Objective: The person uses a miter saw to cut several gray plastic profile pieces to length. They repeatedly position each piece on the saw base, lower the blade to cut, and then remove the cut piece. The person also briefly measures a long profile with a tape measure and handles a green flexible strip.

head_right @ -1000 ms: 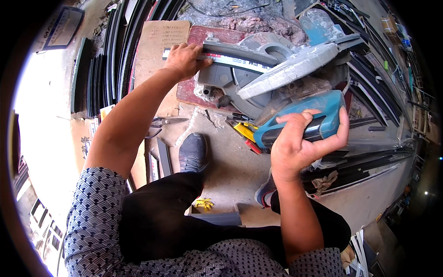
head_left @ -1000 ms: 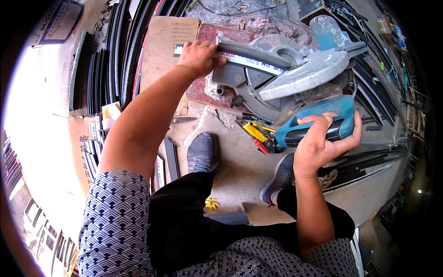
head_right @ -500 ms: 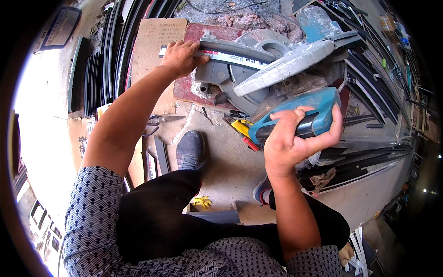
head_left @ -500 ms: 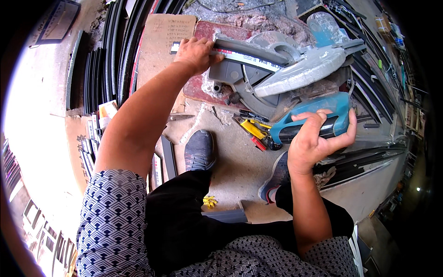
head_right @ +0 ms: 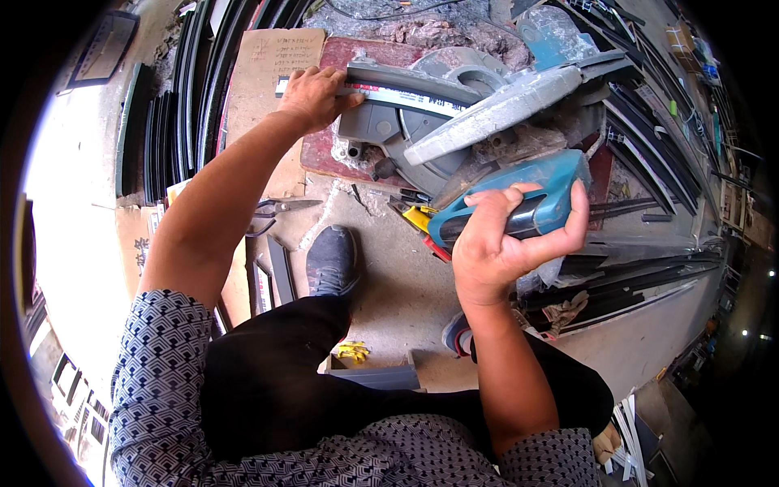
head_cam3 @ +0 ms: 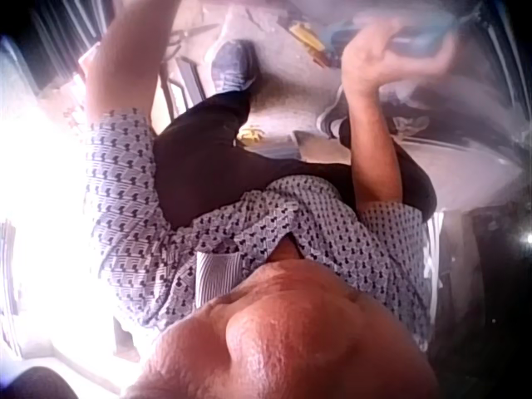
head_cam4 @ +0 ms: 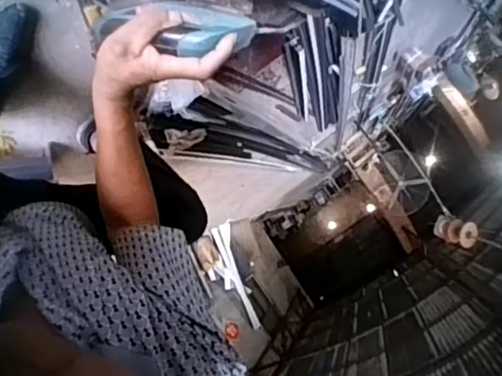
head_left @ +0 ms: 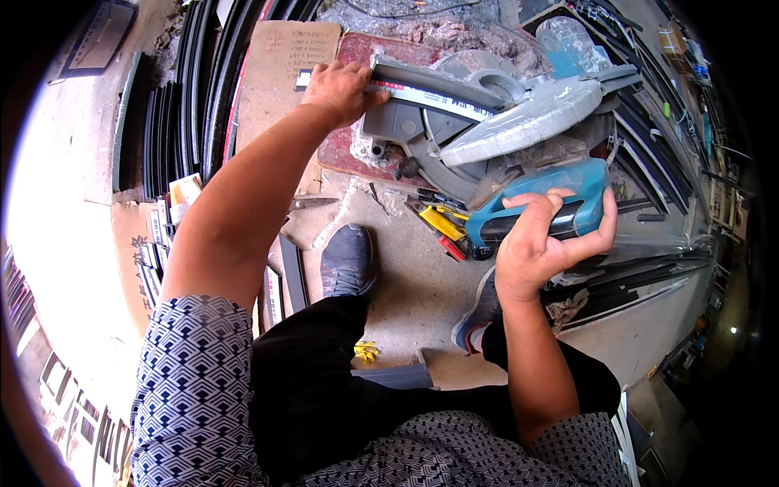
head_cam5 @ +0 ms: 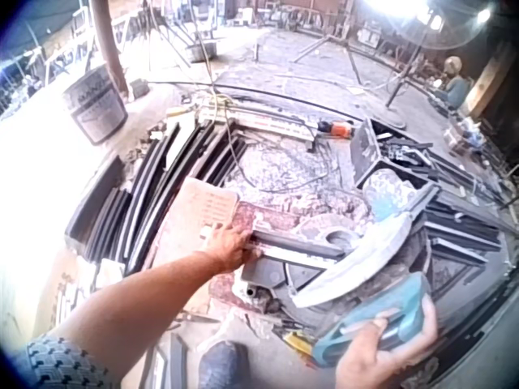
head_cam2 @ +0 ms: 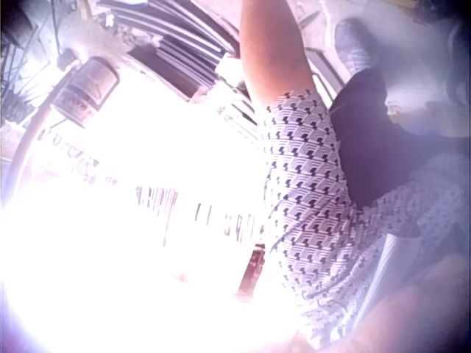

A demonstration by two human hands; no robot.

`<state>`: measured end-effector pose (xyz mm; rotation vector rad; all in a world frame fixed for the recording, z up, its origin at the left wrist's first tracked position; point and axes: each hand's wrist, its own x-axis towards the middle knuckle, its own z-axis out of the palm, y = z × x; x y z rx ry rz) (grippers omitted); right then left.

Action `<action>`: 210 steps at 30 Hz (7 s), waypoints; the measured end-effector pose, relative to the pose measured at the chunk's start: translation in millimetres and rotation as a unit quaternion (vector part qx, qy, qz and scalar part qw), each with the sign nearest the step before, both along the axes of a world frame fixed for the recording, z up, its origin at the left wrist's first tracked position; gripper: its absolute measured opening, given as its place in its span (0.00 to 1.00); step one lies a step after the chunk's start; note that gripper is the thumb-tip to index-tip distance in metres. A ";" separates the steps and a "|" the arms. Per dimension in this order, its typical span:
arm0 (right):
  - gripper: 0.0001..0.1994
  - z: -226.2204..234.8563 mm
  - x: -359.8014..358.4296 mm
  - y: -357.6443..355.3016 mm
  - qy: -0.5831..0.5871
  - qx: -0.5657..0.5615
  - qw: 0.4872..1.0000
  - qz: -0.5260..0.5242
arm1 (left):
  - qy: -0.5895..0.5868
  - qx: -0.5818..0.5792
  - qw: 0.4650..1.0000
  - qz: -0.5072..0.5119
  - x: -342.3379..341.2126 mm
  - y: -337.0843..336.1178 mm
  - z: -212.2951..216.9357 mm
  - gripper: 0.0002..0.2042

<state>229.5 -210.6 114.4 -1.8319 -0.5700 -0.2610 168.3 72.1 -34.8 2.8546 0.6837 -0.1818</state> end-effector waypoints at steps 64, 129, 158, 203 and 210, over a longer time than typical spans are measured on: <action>0.14 160.4 316.3 -45.3 0.341 -0.010 0.939 0.047 | -0.045 -0.090 0.991 -0.085 -47.0 -17.3 5.4 0.29; 0.17 162.3 358.5 -53.9 0.338 -0.087 0.935 0.067 | -0.351 -0.288 0.887 0.079 -133.4 -74.9 28.2 0.28; 0.18 159.8 362.4 -53.3 0.351 -0.068 0.931 0.066 | -0.357 -0.460 0.734 0.350 -127.4 -79.1 21.3 0.33; 0.16 158.4 414.6 -76.0 0.399 -0.044 0.913 0.078 | 0.004 0.088 0.987 -0.134 -114.0 15.3 -25.1 0.23; 0.18 165.6 424.8 -84.8 0.405 -0.054 0.910 0.073 | -0.023 0.010 0.985 -0.169 -124.8 18.5 -15.5 0.22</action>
